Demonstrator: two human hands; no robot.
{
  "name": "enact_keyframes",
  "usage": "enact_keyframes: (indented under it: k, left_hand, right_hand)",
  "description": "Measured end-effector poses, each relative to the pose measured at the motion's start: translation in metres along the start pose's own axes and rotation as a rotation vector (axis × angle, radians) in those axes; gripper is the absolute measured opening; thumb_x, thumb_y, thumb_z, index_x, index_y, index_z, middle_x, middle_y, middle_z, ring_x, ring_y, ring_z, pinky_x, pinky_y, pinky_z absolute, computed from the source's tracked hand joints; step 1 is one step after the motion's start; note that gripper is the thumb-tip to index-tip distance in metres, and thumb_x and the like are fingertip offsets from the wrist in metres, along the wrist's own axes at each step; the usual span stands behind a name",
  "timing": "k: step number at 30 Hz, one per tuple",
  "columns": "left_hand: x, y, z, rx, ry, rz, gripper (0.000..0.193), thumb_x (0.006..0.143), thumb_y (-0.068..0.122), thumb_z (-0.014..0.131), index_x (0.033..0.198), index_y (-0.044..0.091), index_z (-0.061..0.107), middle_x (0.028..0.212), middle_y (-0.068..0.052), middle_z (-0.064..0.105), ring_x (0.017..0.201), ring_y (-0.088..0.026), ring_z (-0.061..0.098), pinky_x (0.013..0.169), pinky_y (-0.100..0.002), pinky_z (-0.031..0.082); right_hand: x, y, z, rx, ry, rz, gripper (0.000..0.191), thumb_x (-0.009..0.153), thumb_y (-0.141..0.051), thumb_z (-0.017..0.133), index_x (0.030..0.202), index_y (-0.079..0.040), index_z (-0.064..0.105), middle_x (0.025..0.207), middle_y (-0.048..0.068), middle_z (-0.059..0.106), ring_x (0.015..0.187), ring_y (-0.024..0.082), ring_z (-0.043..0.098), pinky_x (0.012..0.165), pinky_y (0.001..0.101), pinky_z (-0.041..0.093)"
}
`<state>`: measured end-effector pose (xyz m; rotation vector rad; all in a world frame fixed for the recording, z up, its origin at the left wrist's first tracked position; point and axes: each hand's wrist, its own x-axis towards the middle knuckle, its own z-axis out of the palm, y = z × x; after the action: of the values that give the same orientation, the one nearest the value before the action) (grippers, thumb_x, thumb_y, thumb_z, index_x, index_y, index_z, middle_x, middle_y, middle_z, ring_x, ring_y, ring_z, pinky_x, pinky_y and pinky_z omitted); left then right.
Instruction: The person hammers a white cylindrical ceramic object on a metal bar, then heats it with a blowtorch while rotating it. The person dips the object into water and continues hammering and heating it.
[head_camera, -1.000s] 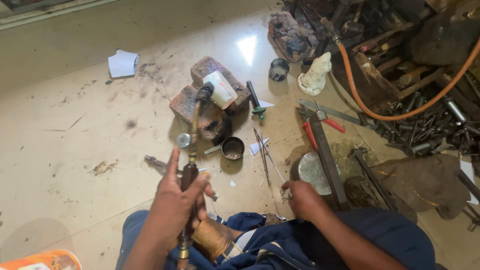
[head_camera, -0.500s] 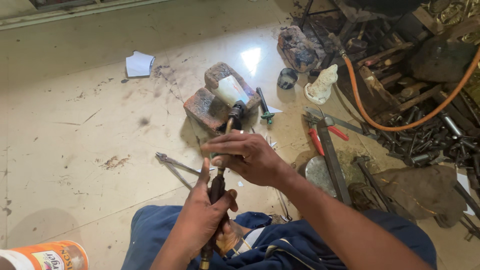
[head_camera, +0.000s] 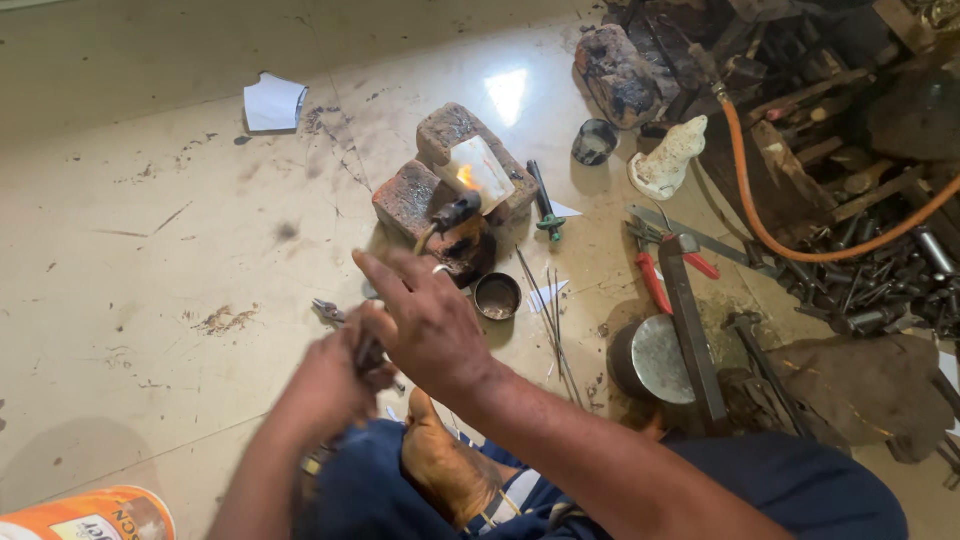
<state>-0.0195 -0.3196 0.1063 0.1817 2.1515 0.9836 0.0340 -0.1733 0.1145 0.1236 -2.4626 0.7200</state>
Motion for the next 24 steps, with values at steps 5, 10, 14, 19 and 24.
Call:
enact_keyframes:
  k: [5,10,14,19,24]
  left_hand:
    - [0.064,-0.032,-0.034,0.116,0.125,0.035,0.032,0.084,0.014,0.081,0.106,-0.003,0.065,0.072,-0.016,0.072,0.054,-0.020,0.070,0.049,-0.037,0.059]
    - [0.124,-0.063,-0.037,0.096,0.193,0.072,0.036,0.081,0.018,0.083,0.104,-0.002,0.065,0.074,-0.017,0.074,0.057,-0.021,0.072,0.054,-0.036,0.060]
    - [0.153,-0.078,-0.027,0.165,0.221,0.148,0.042,0.077,0.023,0.086,0.107,0.001,0.067,0.081,-0.014,0.075,0.061,-0.021,0.074,0.060,-0.036,0.061]
    - [0.164,-0.089,-0.016,0.291,0.256,0.106,0.055,0.079,0.029,0.085,0.121,0.003,0.063,0.094,-0.020,0.076,0.073,-0.030,0.078,0.075,-0.041,0.062]
    - [0.167,-0.090,-0.010,0.447,0.290,0.226,0.077,0.080,0.034,0.080,0.145,0.008,0.046,0.104,-0.021,0.074,0.099,-0.040,0.071,0.090,-0.049,0.056]
  right_hand:
    - [-0.052,0.045,-0.025,0.154,-0.078,0.193,0.050,0.094,-0.025,0.072,0.141,-0.011,0.060,0.150,0.018,0.053,0.104,0.023,0.073,0.089,0.0377,0.061]
    - [-0.155,0.116,-0.066,-0.260,-0.355,0.531,0.042,0.090,-0.028,0.072,0.129,-0.013,0.064,0.125,0.016,0.066,0.107,0.037,0.068,0.090,0.0457,0.057]
    - [-0.211,0.154,-0.061,-0.390,-0.911,0.847,0.075,0.088,-0.030,0.074,0.151,-0.012,0.039,0.119,0.024,0.065,0.107,0.040,0.065,0.094,0.0474,0.053]
    - [-0.227,0.174,-0.018,-0.538,-0.993,0.747,0.094,0.089,-0.007,0.061,0.167,-0.002,0.008,0.096,0.025,0.073,0.091,0.040,0.073,0.089,0.0488,0.056]
    - [-0.224,0.185,-0.012,-0.484,-0.911,0.953,0.081,0.095,-0.006,0.054,0.164,-0.014,0.011,0.097,0.026,0.072,0.089,0.042,0.071,0.082,0.0547,0.055]
